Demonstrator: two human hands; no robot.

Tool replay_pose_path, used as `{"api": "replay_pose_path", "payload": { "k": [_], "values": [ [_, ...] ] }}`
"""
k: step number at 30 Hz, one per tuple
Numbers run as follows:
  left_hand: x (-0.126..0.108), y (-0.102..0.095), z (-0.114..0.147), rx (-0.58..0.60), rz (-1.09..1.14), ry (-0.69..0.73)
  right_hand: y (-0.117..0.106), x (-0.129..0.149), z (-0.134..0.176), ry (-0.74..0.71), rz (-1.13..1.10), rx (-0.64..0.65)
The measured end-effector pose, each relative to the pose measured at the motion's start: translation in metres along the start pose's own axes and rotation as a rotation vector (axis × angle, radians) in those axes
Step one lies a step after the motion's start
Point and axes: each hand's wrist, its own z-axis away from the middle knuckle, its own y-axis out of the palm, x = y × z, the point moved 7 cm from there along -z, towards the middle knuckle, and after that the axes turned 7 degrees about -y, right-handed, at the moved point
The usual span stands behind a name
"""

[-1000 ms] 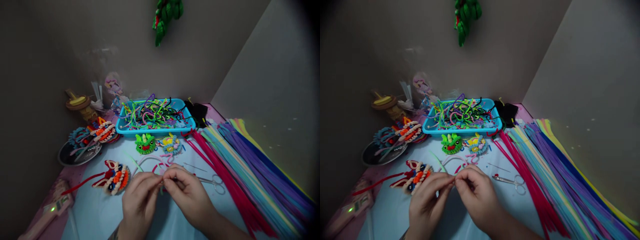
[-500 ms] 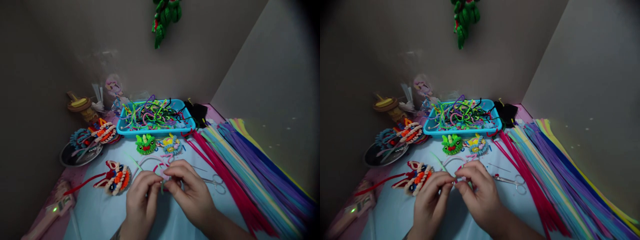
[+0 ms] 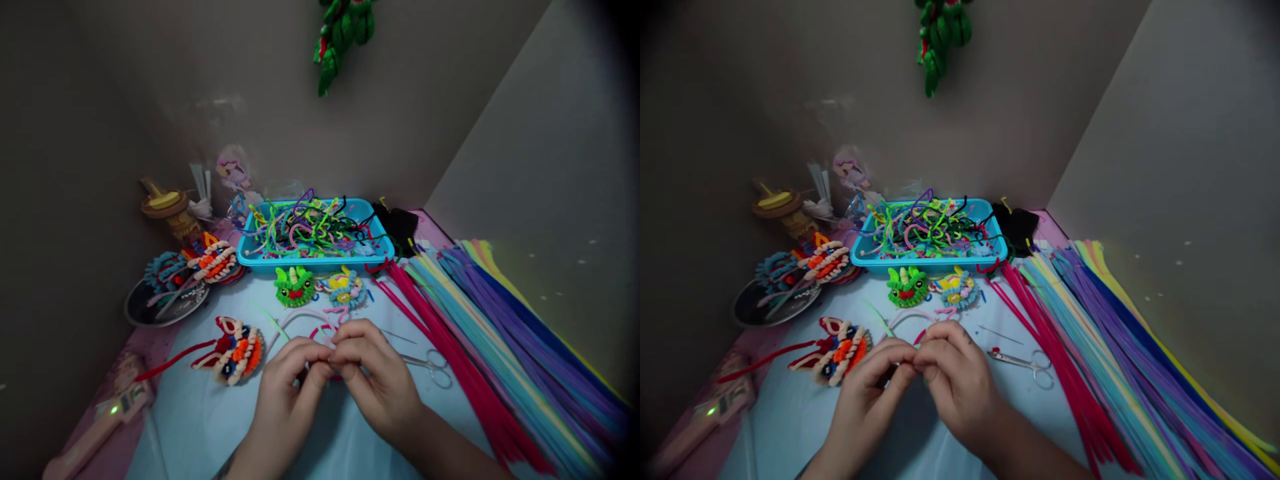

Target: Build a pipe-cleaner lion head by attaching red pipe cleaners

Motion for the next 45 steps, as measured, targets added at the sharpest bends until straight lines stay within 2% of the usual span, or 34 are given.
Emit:
{"api": "replay_pose_path", "payload": {
  "k": [5,10,15,21,26,29,33,35,38,45],
  "values": [
    [0.004,0.0,-0.002,0.02,0.087,-0.068,0.006,0.0,0.002,0.023,-0.028,0.055],
    [0.001,-0.001,-0.004,0.027,0.111,-0.009,0.007,0.0,0.001,0.07,-0.077,0.063],
    [-0.002,-0.002,-0.002,-0.014,0.114,0.029,0.008,-0.002,0.003,0.133,-0.119,0.046],
    [0.006,-0.004,-0.001,-0.072,0.171,-0.058,0.005,0.001,0.003,0.139,-0.138,-0.029],
    [0.017,-0.007,0.0,-0.088,0.238,-0.154,-0.012,-0.005,0.003,0.148,-0.145,-0.16],
    [0.018,-0.009,0.001,-0.113,0.241,-0.158,-0.02,-0.013,0.001,0.123,-0.034,-0.14],
    [0.008,-0.015,0.002,-0.172,0.114,-0.052,-0.033,-0.014,-0.003,0.082,0.343,-0.192],
    [0.001,-0.017,0.004,-0.198,0.027,0.022,-0.029,-0.004,-0.005,-0.001,0.386,-0.146],
    [-0.007,-0.017,0.005,-0.198,-0.04,0.095,-0.012,0.016,-0.005,-0.144,0.27,-0.004],
    [-0.013,-0.012,0.006,-0.137,-0.028,0.124,0.0,0.016,-0.001,-0.138,0.183,0.04]
  ]
}}
